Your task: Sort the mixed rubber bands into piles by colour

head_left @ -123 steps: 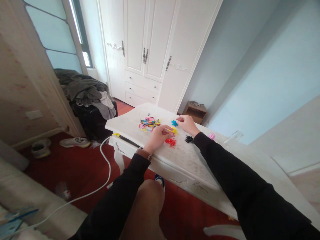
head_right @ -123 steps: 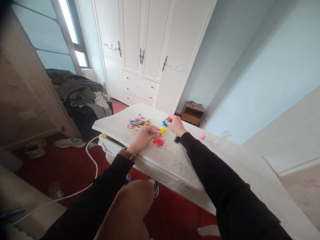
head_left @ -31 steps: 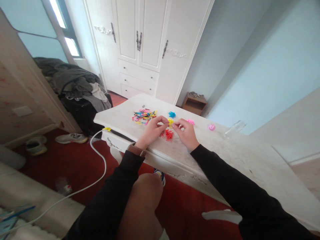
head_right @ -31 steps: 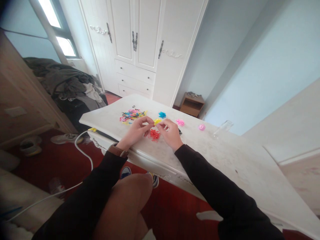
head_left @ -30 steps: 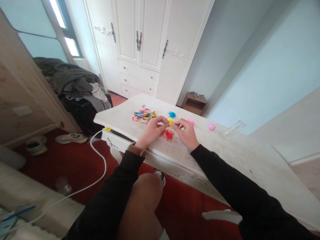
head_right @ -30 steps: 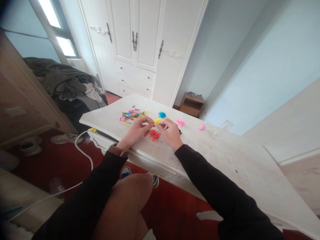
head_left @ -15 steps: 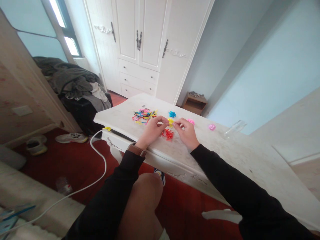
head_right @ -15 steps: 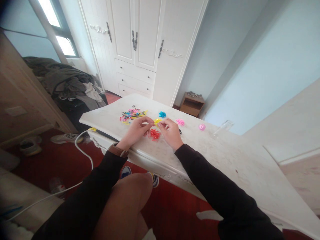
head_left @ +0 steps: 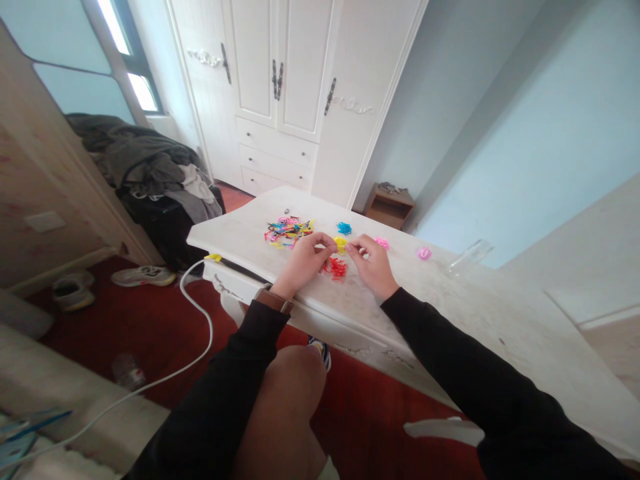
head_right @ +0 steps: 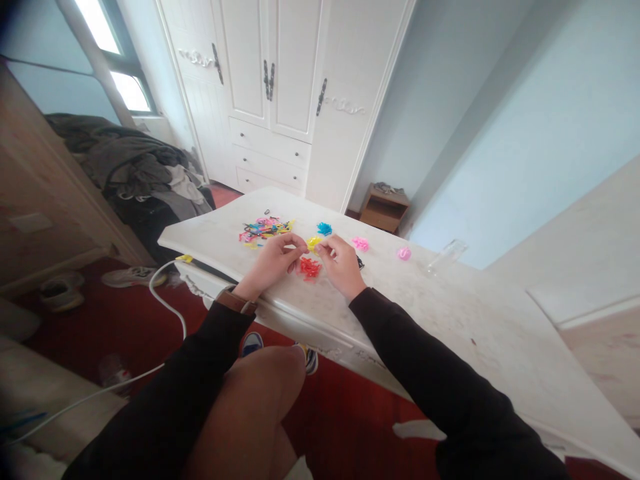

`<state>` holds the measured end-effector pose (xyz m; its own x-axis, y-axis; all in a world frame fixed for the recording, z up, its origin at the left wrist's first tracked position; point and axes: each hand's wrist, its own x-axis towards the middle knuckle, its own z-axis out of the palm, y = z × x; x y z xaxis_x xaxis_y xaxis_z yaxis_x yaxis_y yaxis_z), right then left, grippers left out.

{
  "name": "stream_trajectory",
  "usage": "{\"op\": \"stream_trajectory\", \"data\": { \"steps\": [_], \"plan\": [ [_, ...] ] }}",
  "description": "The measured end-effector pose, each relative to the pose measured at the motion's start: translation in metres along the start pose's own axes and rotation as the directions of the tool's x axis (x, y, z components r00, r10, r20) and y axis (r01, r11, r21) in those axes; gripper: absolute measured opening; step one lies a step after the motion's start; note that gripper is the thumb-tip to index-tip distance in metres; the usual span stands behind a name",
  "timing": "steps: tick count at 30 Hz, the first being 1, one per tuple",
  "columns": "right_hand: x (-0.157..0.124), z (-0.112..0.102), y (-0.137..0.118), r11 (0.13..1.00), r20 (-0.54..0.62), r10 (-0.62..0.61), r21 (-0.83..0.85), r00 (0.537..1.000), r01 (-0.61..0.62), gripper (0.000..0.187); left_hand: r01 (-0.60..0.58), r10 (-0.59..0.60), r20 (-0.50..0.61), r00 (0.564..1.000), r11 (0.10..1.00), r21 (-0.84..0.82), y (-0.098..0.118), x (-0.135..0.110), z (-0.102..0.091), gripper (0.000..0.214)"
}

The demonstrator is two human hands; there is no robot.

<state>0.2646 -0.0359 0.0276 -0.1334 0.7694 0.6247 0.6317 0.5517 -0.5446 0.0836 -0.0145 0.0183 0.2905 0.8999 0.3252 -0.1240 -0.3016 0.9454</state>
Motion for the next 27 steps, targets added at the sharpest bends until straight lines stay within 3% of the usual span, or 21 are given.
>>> {"op": "stream_trajectory", "data": {
  "steps": [10,13,16,18,20,23,25,27],
  "plan": [
    [0.002,-0.001,-0.005,1.000,-0.044,-0.009,0.002,0.999,0.010,0.021,-0.019,0.019,0.018,1.000,0.999,0.039,-0.004,0.000,-0.001,0.009],
    [0.010,-0.011,0.002,0.999,-0.160,0.043,-0.008,0.986,-0.044,0.016,-0.031,0.030,0.020,0.999,0.998,0.049,-0.005,0.000,-0.001,0.006],
    [0.018,-0.026,0.014,0.990,-0.365,0.122,-0.021,0.923,-0.139,0.014,-0.033,0.032,0.026,0.999,0.998,0.045,-0.005,-0.001,0.000,0.007],
    [0.020,-0.031,0.018,0.985,-0.434,0.148,-0.014,0.888,-0.171,0.013,-0.038,0.036,0.039,0.999,0.998,0.058,-0.005,-0.001,0.002,0.007],
    [0.018,-0.028,0.016,0.989,-0.388,0.133,-0.013,0.912,-0.150,0.014,-0.048,0.045,0.043,0.998,0.996,0.077,-0.005,-0.001,0.002,0.008],
    [0.012,-0.015,0.006,0.999,-0.166,0.024,-0.020,0.986,-0.028,0.019,-0.064,0.060,0.040,0.997,0.994,0.084,-0.006,0.000,0.001,0.007],
    [0.010,-0.006,0.000,0.999,-0.034,-0.040,-0.017,0.999,0.039,0.023,-0.079,0.076,0.036,0.996,0.993,0.082,-0.007,0.000,0.000,0.005],
    [0.010,-0.002,-0.001,0.999,0.018,-0.045,-0.013,0.999,0.045,0.022,-0.085,0.083,0.019,0.996,0.993,0.079,-0.009,0.001,-0.001,0.004]
  ]
}}
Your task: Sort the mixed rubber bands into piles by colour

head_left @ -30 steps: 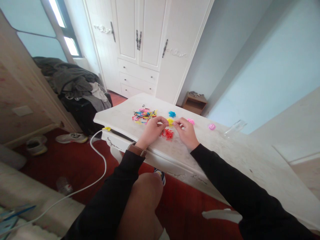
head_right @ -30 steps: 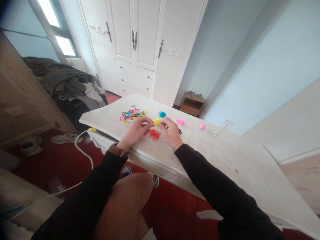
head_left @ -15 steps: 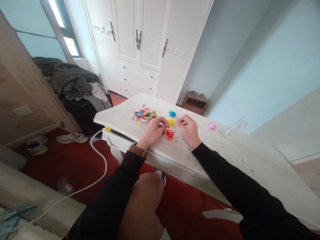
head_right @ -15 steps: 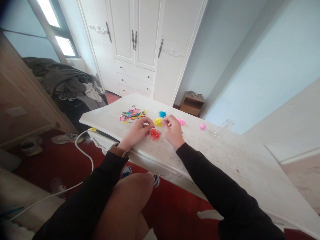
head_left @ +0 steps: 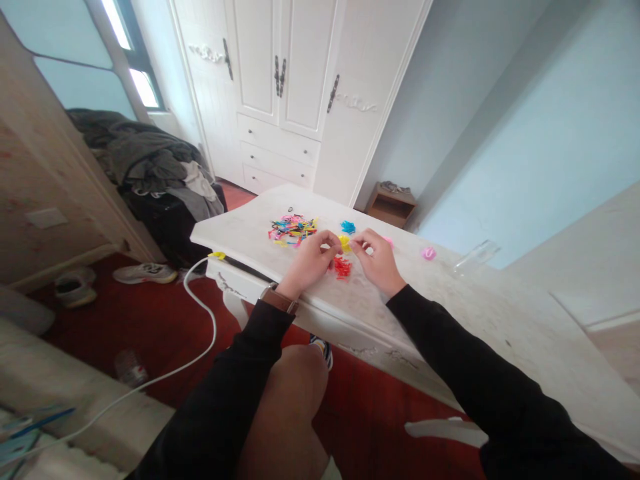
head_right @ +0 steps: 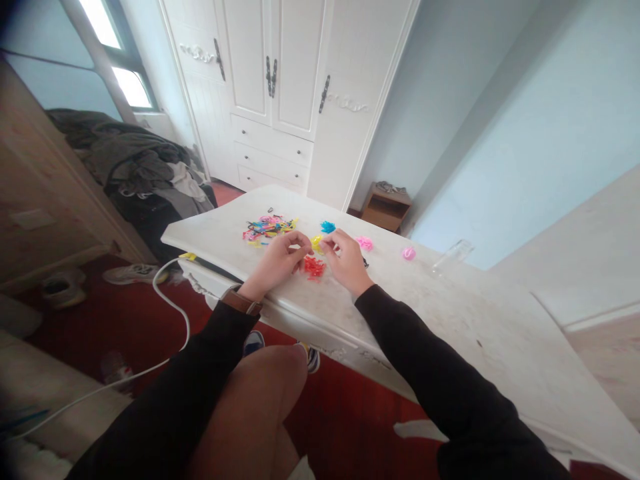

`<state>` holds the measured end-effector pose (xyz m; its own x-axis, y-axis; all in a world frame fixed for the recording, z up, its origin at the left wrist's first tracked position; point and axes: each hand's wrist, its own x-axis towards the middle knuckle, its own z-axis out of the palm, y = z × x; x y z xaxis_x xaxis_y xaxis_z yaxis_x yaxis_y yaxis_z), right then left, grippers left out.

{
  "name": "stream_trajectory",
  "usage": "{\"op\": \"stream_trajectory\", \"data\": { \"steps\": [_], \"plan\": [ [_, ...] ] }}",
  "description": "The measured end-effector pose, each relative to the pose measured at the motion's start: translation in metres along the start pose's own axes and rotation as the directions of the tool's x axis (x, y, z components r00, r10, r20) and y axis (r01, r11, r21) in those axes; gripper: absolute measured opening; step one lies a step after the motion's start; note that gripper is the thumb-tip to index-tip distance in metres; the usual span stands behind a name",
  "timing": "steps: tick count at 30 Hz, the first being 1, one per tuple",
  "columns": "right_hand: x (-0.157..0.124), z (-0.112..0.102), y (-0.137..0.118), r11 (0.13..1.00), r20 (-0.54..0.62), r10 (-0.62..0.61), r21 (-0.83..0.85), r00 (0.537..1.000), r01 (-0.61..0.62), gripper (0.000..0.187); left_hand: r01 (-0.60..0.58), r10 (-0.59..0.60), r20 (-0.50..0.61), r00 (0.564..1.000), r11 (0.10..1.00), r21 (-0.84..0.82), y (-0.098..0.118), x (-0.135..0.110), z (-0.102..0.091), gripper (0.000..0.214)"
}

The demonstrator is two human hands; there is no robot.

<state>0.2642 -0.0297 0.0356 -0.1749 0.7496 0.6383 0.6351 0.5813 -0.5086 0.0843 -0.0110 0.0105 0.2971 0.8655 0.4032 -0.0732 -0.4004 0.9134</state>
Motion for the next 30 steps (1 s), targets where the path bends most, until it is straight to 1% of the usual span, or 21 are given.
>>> {"op": "stream_trajectory", "data": {
  "steps": [3,6,11,13,15,17,20,24,27,29,30],
  "plan": [
    [0.003,0.000,0.009,0.998,-0.011,0.061,-0.019,0.998,-0.061,0.015,0.032,-0.034,-0.037,0.999,0.999,-0.043,-0.001,0.001,0.001,0.007],
    [0.009,0.000,0.023,0.990,-0.013,0.101,-0.100,0.995,-0.102,0.013,0.058,-0.064,-0.062,0.996,0.994,-0.095,-0.001,0.002,0.003,0.016],
    [0.017,0.005,0.038,0.954,0.022,0.065,-0.293,0.998,-0.056,0.015,0.064,-0.070,-0.054,0.996,0.993,-0.100,-0.001,0.002,0.002,0.019],
    [0.018,0.006,0.039,0.938,0.063,0.060,-0.345,0.996,-0.035,0.016,0.068,-0.073,-0.052,0.996,0.993,-0.094,-0.001,0.001,0.001,0.019],
    [0.017,0.005,0.039,0.929,0.072,0.071,-0.368,0.995,-0.040,0.017,0.069,-0.073,-0.049,0.996,0.994,-0.090,-0.001,0.001,0.000,0.019],
    [0.016,0.004,0.037,0.930,0.039,0.087,-0.361,0.995,-0.068,0.018,0.068,-0.072,-0.047,0.996,0.994,-0.084,0.000,0.001,-0.001,0.020],
    [0.013,0.003,0.034,0.948,-0.004,0.101,-0.304,0.995,-0.097,0.021,0.065,-0.068,-0.048,0.997,0.996,-0.062,0.000,0.001,-0.002,0.018],
    [0.009,0.006,0.028,0.977,0.007,0.112,-0.183,0.994,-0.109,0.021,0.036,-0.036,-0.025,0.999,0.999,0.011,-0.001,0.000,0.002,0.007],
    [0.006,0.009,0.024,0.988,0.049,0.111,-0.109,0.993,-0.105,0.021,-0.015,0.017,-0.017,1.000,0.992,0.128,0.001,0.001,0.003,0.004],
    [0.004,0.010,0.022,0.991,0.061,0.101,-0.090,0.993,-0.095,0.020,-0.045,0.058,-0.045,0.997,0.968,0.245,0.002,0.003,-0.006,0.005],
    [0.004,0.010,0.022,0.992,0.061,0.094,-0.086,0.994,-0.089,0.020,-0.051,0.079,-0.073,0.994,0.946,0.320,0.002,0.006,-0.014,0.006]
  ]
}}
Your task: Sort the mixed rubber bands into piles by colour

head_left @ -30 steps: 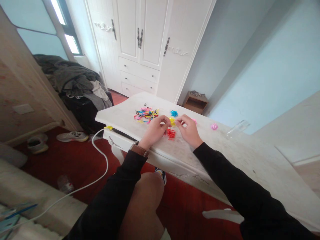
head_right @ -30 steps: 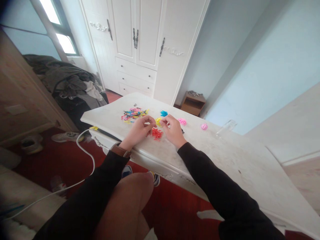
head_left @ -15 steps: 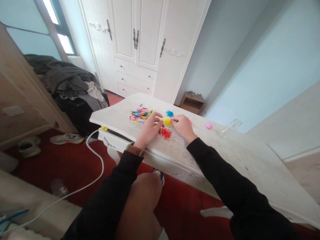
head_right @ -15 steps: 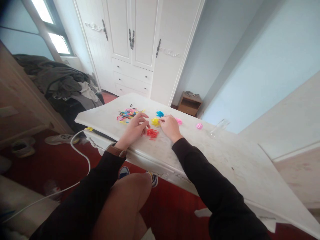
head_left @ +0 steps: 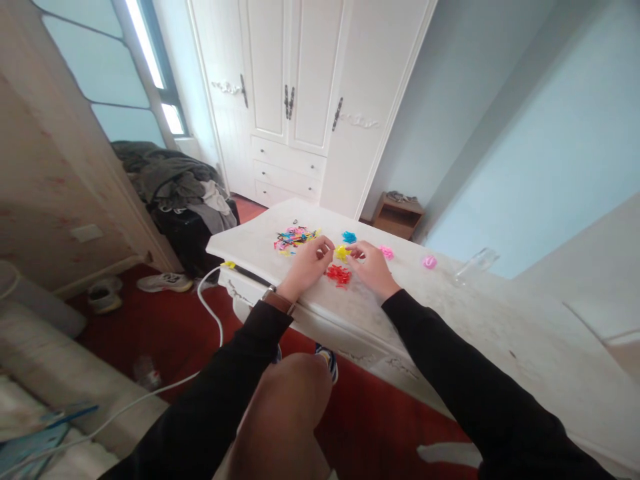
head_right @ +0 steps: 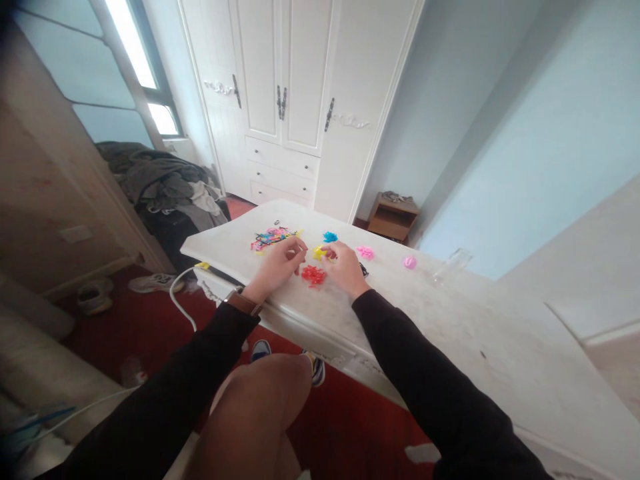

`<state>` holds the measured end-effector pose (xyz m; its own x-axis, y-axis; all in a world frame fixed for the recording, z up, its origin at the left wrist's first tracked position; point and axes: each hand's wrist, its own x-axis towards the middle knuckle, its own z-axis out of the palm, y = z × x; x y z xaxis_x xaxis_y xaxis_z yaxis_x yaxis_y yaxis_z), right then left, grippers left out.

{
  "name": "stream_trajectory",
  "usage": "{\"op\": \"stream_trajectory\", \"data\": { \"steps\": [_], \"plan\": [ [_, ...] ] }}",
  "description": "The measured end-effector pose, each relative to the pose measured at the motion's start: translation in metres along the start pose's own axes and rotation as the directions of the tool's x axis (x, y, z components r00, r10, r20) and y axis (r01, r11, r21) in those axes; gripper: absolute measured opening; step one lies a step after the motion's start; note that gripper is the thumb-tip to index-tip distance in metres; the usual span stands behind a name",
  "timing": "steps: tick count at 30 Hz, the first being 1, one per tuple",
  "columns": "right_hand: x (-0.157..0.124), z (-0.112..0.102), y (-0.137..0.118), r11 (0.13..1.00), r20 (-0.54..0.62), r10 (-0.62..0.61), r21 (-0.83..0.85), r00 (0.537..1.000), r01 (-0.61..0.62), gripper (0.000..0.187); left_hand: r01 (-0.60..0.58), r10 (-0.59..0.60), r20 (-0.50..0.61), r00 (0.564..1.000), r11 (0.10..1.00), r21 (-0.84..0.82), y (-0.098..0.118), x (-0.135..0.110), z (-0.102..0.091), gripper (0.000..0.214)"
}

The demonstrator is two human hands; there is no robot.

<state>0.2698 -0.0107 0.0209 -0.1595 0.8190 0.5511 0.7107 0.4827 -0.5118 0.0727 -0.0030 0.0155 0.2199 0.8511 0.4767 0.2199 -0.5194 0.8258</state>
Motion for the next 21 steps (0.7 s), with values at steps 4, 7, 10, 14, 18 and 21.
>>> {"op": "stream_trajectory", "data": {
  "steps": [4,7,10,14,18,21],
  "plan": [
    [-0.001,0.001,0.001,1.000,-0.014,-0.010,0.003,1.000,0.010,0.020,0.037,0.064,-0.244,0.968,0.922,0.386,-0.022,0.013,-0.045,0.007],
    [-0.001,0.002,0.002,1.000,-0.006,-0.010,0.019,1.000,0.011,0.019,0.129,0.037,-0.277,0.960,0.820,0.557,-0.043,0.020,-0.076,0.010],
    [-0.001,0.003,0.002,0.999,0.006,-0.018,0.035,1.000,0.017,0.017,0.201,-0.042,-0.270,0.962,0.778,0.595,-0.057,0.022,-0.090,0.016],
    [-0.002,0.004,0.002,0.999,0.009,-0.016,0.048,1.000,0.015,0.018,0.179,-0.046,-0.224,0.974,0.765,0.619,-0.060,0.019,-0.089,0.019],
    [-0.003,0.003,0.002,0.999,0.018,-0.008,0.054,1.000,0.007,0.019,0.172,-0.059,-0.191,0.980,0.737,0.654,-0.054,0.017,-0.086,0.014],
    [-0.003,0.003,0.001,0.998,0.023,-0.005,0.062,1.000,0.004,0.018,0.171,-0.058,-0.187,0.981,0.718,0.675,-0.052,0.016,-0.086,0.013]
  ]
}}
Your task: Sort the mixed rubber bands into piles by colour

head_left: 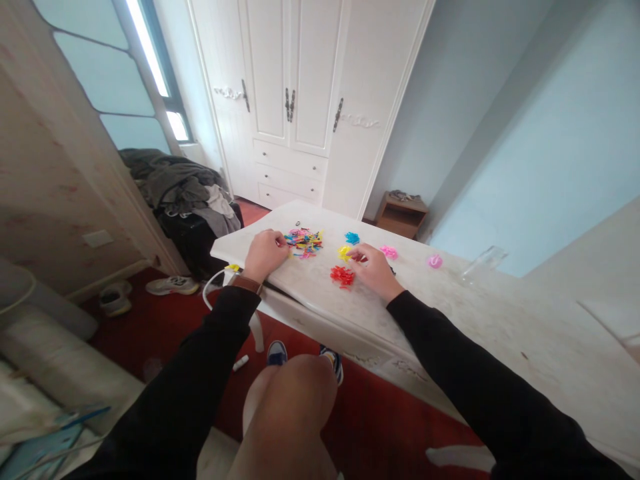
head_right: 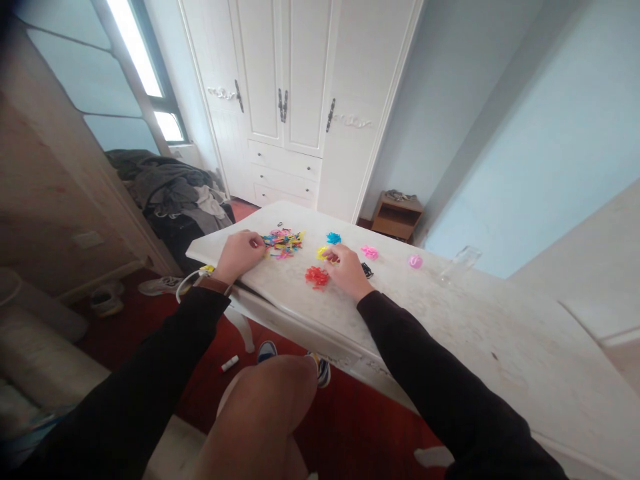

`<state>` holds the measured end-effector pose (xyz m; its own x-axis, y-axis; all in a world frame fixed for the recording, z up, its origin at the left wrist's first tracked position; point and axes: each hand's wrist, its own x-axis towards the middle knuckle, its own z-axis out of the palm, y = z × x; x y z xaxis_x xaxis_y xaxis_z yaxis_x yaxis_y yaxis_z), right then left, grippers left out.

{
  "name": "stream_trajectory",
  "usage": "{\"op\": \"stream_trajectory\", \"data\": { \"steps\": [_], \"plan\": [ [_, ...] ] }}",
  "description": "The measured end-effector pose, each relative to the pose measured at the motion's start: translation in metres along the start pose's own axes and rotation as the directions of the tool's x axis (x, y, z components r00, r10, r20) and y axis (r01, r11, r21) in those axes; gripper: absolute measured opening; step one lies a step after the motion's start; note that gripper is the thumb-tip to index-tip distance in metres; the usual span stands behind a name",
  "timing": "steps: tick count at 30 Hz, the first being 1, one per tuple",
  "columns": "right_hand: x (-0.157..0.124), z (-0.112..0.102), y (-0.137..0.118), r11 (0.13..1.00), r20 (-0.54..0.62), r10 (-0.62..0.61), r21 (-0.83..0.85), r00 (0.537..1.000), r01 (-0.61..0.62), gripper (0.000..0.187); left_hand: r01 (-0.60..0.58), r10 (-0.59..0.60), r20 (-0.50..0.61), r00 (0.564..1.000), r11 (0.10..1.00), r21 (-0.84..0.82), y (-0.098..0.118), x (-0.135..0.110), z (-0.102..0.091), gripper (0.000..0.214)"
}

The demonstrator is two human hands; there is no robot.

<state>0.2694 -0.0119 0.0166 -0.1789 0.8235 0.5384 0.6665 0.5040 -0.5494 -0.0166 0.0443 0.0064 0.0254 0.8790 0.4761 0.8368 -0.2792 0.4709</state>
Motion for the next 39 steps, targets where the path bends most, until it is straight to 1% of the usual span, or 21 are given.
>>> {"op": "stream_trajectory", "data": {
  "steps": [3,6,11,14,19,23,29,33,36,39],
  "plan": [
    [-0.0002,-0.0002,-0.0003,1.000,0.009,-0.005,0.003,1.000,0.005,0.019,-0.013,0.013,-0.013,1.000,1.000,-0.015,-0.0005,-0.0002,-0.0008,0.012],
    [-0.0007,0.0000,-0.0003,1.000,0.018,-0.003,0.002,1.000,0.003,0.018,-0.012,0.010,-0.024,1.000,0.998,-0.066,-0.0017,-0.0006,-0.0009,0.012],
    [-0.0010,0.0006,-0.0015,1.000,0.027,0.017,0.002,1.000,-0.017,0.017,-0.018,0.016,-0.012,1.000,0.988,-0.156,-0.0014,-0.0013,-0.0014,0.016],
    [-0.0008,0.0005,-0.0027,1.000,0.038,0.019,0.010,0.999,-0.020,0.017,-0.032,0.032,-0.006,0.999,0.982,-0.185,-0.0009,-0.0016,-0.0018,0.016],
    [-0.0008,-0.0001,-0.0038,1.000,0.044,0.016,0.015,0.999,-0.016,0.016,-0.027,0.026,-0.007,1.000,0.983,-0.184,-0.0009,-0.0022,-0.0023,0.007],
    [-0.0013,-0.0002,-0.0044,1.000,0.046,0.007,0.020,0.999,-0.008,0.014,-0.042,0.040,-0.015,0.999,0.977,-0.208,-0.0006,-0.0027,-0.0024,0.007],
    [-0.0020,-0.0002,-0.0057,1.000,0.050,0.002,0.024,0.999,-0.003,0.014,-0.071,0.071,-0.012,0.997,0.966,-0.250,-0.0026,-0.0024,-0.0005,0.010],
    [-0.0025,-0.0002,-0.0071,1.000,0.051,0.006,0.023,0.999,-0.007,0.013,-0.109,0.109,-0.016,0.994,0.965,-0.240,-0.0040,-0.0017,0.0009,0.011],
    [-0.0028,-0.0001,-0.0079,1.000,0.051,0.005,0.016,0.999,-0.006,0.013,-0.120,0.120,-0.013,0.993,0.966,-0.228,-0.0046,-0.0013,0.0018,0.016],
    [-0.0028,0.0003,-0.0079,1.000,0.051,0.007,0.010,0.999,-0.008,0.013,-0.133,0.129,-0.032,0.991,0.966,-0.220,-0.0050,-0.0012,0.0026,0.022]
  ]
}}
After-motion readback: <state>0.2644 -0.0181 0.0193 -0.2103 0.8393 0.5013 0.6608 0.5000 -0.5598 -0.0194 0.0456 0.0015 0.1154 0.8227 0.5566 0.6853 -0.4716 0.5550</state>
